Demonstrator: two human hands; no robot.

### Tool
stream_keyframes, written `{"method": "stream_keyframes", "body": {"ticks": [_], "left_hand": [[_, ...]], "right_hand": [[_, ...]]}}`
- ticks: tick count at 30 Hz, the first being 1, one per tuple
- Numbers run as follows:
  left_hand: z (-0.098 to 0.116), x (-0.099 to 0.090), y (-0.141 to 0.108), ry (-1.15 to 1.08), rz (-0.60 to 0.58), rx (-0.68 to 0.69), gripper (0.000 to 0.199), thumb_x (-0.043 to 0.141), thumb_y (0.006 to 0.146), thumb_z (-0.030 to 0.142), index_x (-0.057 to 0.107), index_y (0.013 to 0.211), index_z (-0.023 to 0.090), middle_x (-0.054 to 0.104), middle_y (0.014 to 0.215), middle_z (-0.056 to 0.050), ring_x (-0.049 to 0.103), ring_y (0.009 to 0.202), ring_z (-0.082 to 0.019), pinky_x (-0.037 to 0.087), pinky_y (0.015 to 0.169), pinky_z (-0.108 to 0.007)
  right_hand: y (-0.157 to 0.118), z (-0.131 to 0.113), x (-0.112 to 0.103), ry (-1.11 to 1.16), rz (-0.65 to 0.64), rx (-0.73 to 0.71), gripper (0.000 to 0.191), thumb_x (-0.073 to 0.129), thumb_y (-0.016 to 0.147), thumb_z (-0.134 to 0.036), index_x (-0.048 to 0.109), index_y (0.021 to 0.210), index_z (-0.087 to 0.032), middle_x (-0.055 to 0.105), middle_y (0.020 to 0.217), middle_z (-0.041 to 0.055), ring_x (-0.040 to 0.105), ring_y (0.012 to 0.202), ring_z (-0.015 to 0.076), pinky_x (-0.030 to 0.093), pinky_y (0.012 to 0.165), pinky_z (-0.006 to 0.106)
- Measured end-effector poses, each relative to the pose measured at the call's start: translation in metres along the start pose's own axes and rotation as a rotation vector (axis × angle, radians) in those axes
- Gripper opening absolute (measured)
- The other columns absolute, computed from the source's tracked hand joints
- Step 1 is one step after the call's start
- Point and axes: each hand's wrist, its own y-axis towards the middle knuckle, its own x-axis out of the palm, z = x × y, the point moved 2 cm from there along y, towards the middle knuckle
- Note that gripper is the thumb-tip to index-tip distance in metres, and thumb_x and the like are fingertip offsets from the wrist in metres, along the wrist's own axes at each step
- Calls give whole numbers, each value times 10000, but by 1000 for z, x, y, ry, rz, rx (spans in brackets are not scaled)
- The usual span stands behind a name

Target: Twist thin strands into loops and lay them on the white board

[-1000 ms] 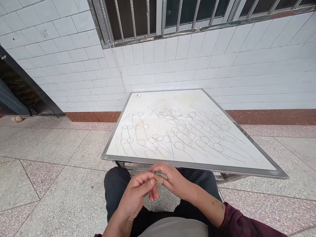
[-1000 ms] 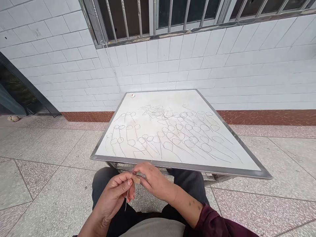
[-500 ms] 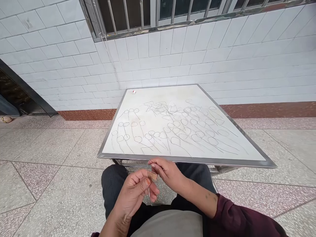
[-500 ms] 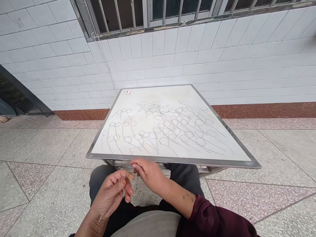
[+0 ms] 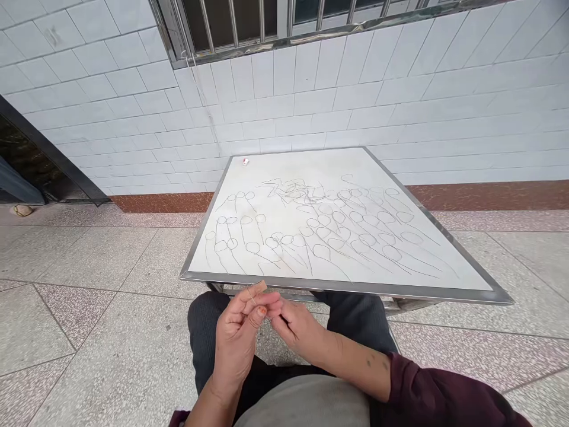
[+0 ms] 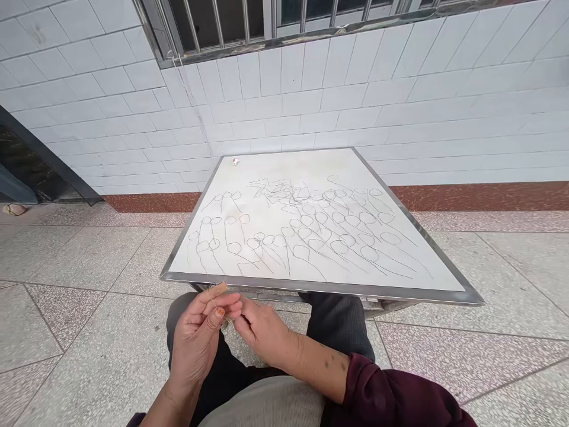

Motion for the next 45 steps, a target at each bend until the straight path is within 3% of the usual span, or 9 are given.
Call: {"method": "stream_keyframes", "body": {"ticks": [6,10,13,19,23,26,31,39,45], "left_hand": [[5,3,-5,0,23,-97,193,681,833,291,716,974,164,720,721,-32,642,594,-107,524,590,-218],[7,6,-10,-92,-114,-155,190,708,812,236,722,987,163,698,709,-20,608,580,-74,496,577,-175],[7,6,-11,-134,-102,-109,199,710,810,213,720,1006,183,728,777,-28,647,621,-87,529,621,-191],[6,-5,-8,60,117,204,262,604,898,221,659,1154,238,735,1093,-57,676,1046,-195,540,932,-346],[9,-9,-7,529,19,363,378,504,943,153,562,1294,281,693,1204,-44,668,1072,-177,566,902,-313],[10,-11,-6,906,-100,627,501,497,918,61,476,1377,262,701,1187,-50,672,1065,-167,573,896,-289],[2,-20,0,1214,-260,944,637,527,853,-44,383,1438,161,668,1230,-120,631,1135,-189,562,934,-307],[0,-25,5,1363,-478,833,628,434,877,-61,313,1464,128,572,1351,-158,536,1243,-197,510,1027,-382],[-5,-28,9,1280,-484,814,559,450,913,26,372,1444,183,591,1334,-145,573,1200,-220,516,1002,-413]], "right_hand": [[3,-3,-9,43,-24,117,193,408,939,-238,526,1086,-198,598,702,-6,544,597,142,428,582,260],[5,-1,-13,-16,16,118,195,387,947,-232,550,1044,-188,599,690,1,539,589,144,418,568,262],[5,-1,-10,-18,20,48,201,387,952,-227,562,1043,-184,648,764,34,583,636,156,439,590,270],[2,-8,1,-53,-48,-84,216,394,944,-192,571,1068,-197,685,868,52,629,749,173,482,656,277],[2,-16,-3,-82,-68,-147,219,410,930,-168,566,1082,-186,687,882,53,625,760,173,490,672,283],[4,-20,-10,-159,-33,-206,154,435,911,-164,584,948,-186,648,770,31,579,673,163,462,603,273],[6,-22,-22,-261,2,-249,206,406,949,-182,592,861,-188,591,729,22,536,654,148,436,579,258],[8,-19,-25,-291,56,-267,261,369,943,-150,568,776,-173,556,690,21,505,624,143,423,563,264],[7,-18,-26,-304,12,-206,250,361,949,-159,568,813,-195,592,723,46,545,659,171,453,600,300]]}}
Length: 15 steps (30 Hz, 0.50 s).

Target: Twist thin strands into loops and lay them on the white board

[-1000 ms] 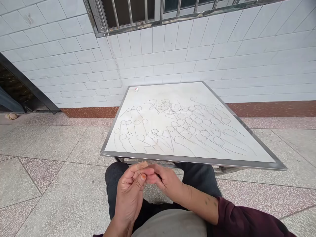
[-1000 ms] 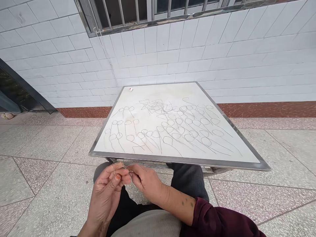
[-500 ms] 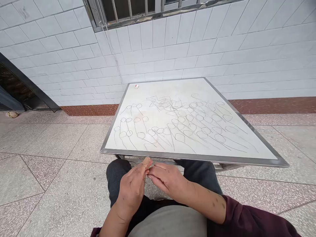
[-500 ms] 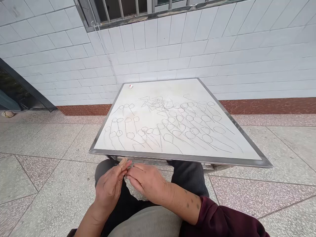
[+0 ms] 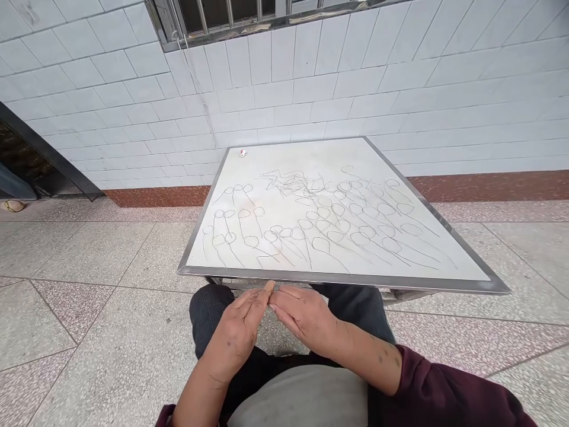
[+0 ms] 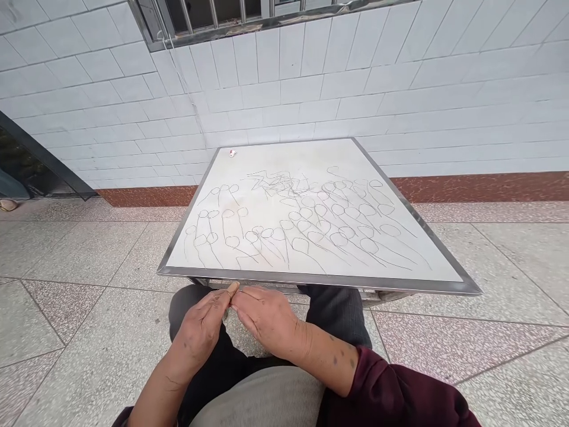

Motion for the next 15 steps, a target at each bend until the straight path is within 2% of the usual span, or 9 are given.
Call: {"method": "stream_keyframes", "body": {"ticks": [5,7,9,12,13,15], "left_hand": [[-3,4,-1,-96,16,-149,474,407,921,51,511,1359,203,632,1279,-131,600,1148,-238,488,999,-432],[-5,3,-3,-184,74,-266,435,419,928,100,548,1328,211,675,1194,-121,628,1073,-242,498,958,-432],[-7,1,-4,-324,152,-437,389,451,934,165,576,1299,218,713,1080,-103,646,989,-232,504,915,-412],[-4,0,-3,-717,267,-715,319,524,923,248,624,1224,214,723,910,-63,645,856,-189,504,825,-333],[-1,0,-2,-885,299,-787,299,559,908,260,641,1189,205,714,863,-52,636,815,-171,498,790,-303],[7,2,2,-1197,334,-869,274,627,868,262,669,1127,184,689,791,-36,613,750,-138,475,731,-251]], "right_hand": [[2,1,-1,-26,-66,57,243,365,970,-206,599,905,-228,638,789,73,570,715,209,471,650,353],[4,2,-7,-17,-32,53,232,385,984,-241,607,921,-228,654,800,68,563,714,208,469,661,362],[5,5,-18,59,58,71,207,419,988,-290,610,944,-221,657,799,57,561,724,200,472,674,360],[5,15,-36,324,246,249,242,379,1008,-330,591,1034,-217,639,850,50,574,784,177,492,706,336],[5,18,-39,425,266,327,255,359,1014,-333,581,1065,-217,632,874,51,575,784,164,499,702,321],[4,23,-40,583,203,421,245,377,1009,-335,566,1118,-224,630,943,53,575,791,144,510,692,293]]}}
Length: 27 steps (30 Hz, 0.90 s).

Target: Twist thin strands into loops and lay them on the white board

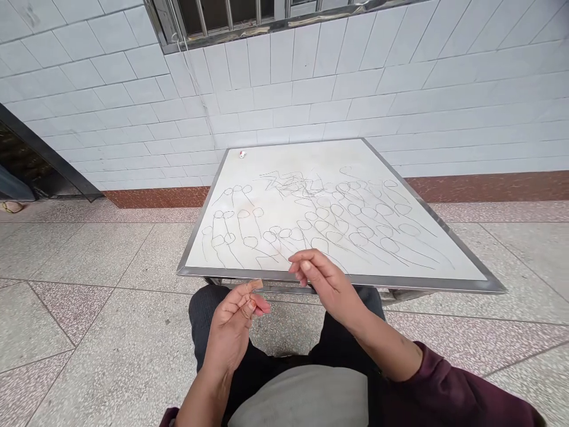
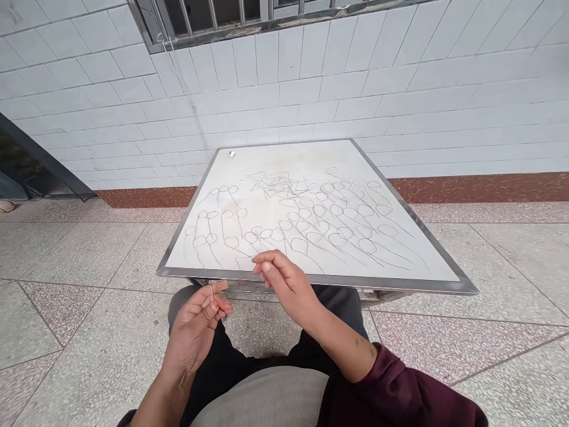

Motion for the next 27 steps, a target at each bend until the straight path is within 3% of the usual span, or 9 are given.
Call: {"method": "stream_keyframes", "body": {"ticks": [4,8,16,22,27], "left_hand": [[-1,18,-6,-230,-135,-173,257,677,834,248,692,1073,155,668,759,-36,600,719,-114,437,698,-216],[-5,25,-9,-203,-188,-251,168,650,856,239,706,983,146,681,775,-52,617,737,-135,432,701,-236],[-9,28,-9,-158,-223,-281,181,643,862,272,711,985,157,694,796,-60,624,749,-154,431,701,-255],[-6,24,-11,-17,-321,-230,192,605,890,314,714,941,164,709,830,-68,611,711,-146,407,655,-251],[-5,25,-14,27,-402,-230,264,525,932,323,709,857,150,708,810,-77,571,664,-139,393,648,-265]], "right_hand": [[0,2,8,14,-287,-25,370,592,913,-325,530,1272,-259,563,1243,73,556,1059,164,496,892,341],[2,0,12,3,-454,-134,244,583,930,-305,636,1160,-245,634,1072,45,599,992,144,500,884,323],[3,-6,15,-161,-416,-274,180,492,969,-251,664,985,-201,653,906,40,591,892,144,492,834,312],[-2,-10,23,-125,-288,-141,271,460,981,-349,639,843,-201,654,778,19,580,803,152,475,802,321],[-8,-17,28,-110,-310,-68,274,437,990,-348,617,825,-224,617,676,-12,603,769,155,474,799,331]]}}
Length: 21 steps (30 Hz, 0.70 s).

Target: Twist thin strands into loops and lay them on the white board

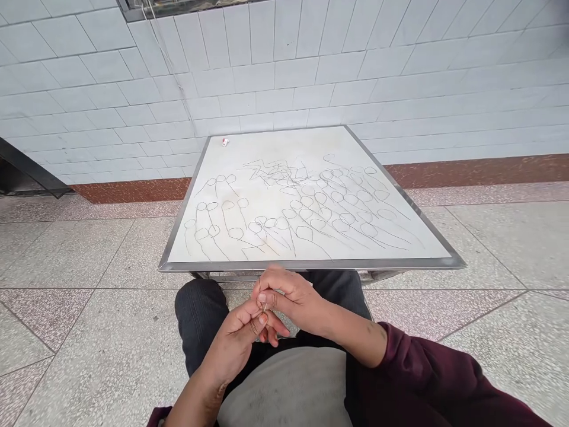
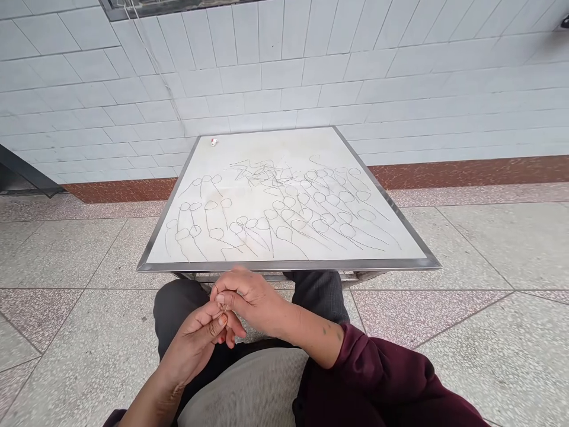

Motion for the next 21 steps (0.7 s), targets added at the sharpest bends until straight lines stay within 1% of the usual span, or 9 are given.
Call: {"method": "stream_keyframes", "body": {"ticks": [2,3,5,7,8,12,18,19,21], "left_hand": [[-1,2,1,-26,4,-5,272,526,931,322,707,828,147,701,799,-76,565,667,-139,394,653,-264],[-2,2,1,-57,20,-5,264,531,928,317,705,826,147,697,790,-73,560,663,-135,393,652,-259],[-4,3,2,-144,61,-4,231,540,924,304,702,867,150,687,766,-62,547,645,-123,389,639,-246],[-6,3,1,-217,89,-7,213,541,924,294,696,937,149,678,749,-57,542,640,-118,389,630,-235],[-6,3,1,-241,96,-6,213,542,923,290,693,971,147,674,745,-57,544,647,-118,391,630,-231],[-5,0,-1,-290,124,32,234,551,918,272,688,1051,137,667,769,-63,550,688,-117,404,656,-223],[-2,0,-1,-366,175,76,202,565,900,229,704,1014,138,666,803,-67,573,764,-129,429,722,-228],[-2,0,-1,-378,183,73,194,567,897,226,707,1001,142,666,808,-66,579,779,-133,432,737,-233],[-2,1,0,-388,210,70,170,588,878,221,716,965,149,669,836,-62,590,817,-140,431,794,-246]], "right_hand": [[0,-2,0,49,-38,51,258,423,994,-327,610,844,-231,572,599,-32,612,719,152,484,792,335],[1,-1,-1,81,-50,72,245,426,992,-323,611,860,-230,572,610,-34,611,696,145,491,780,330],[3,0,-4,134,-40,87,196,473,970,-336,623,915,-223,612,759,-9,600,693,127,499,734,302],[5,5,-9,173,-18,99,188,513,949,-356,633,990,-218,613,936,25,586,743,116,493,702,272],[6,8,-11,199,-22,113,203,511,949,-364,630,1022,-217,605,968,32,578,765,114,489,698,263],[6,20,-14,344,-116,202,256,426,989,-374,596,1042,-191,591,896,13,560,770,103,478,721,262],[4,28,-2,614,-283,208,154,497,964,-313,508,1024,-172,563,698,-39,569,703,111,443,703,278],[4,29,0,649,-285,216,146,509,956,-306,503,1015,-172,558,682,-43,568,686,110,437,692,277],[4,31,2,656,-229,243,145,538,936,-295,518,1002,-168,551,707,-42,547,679,100,421,678,262]]}}
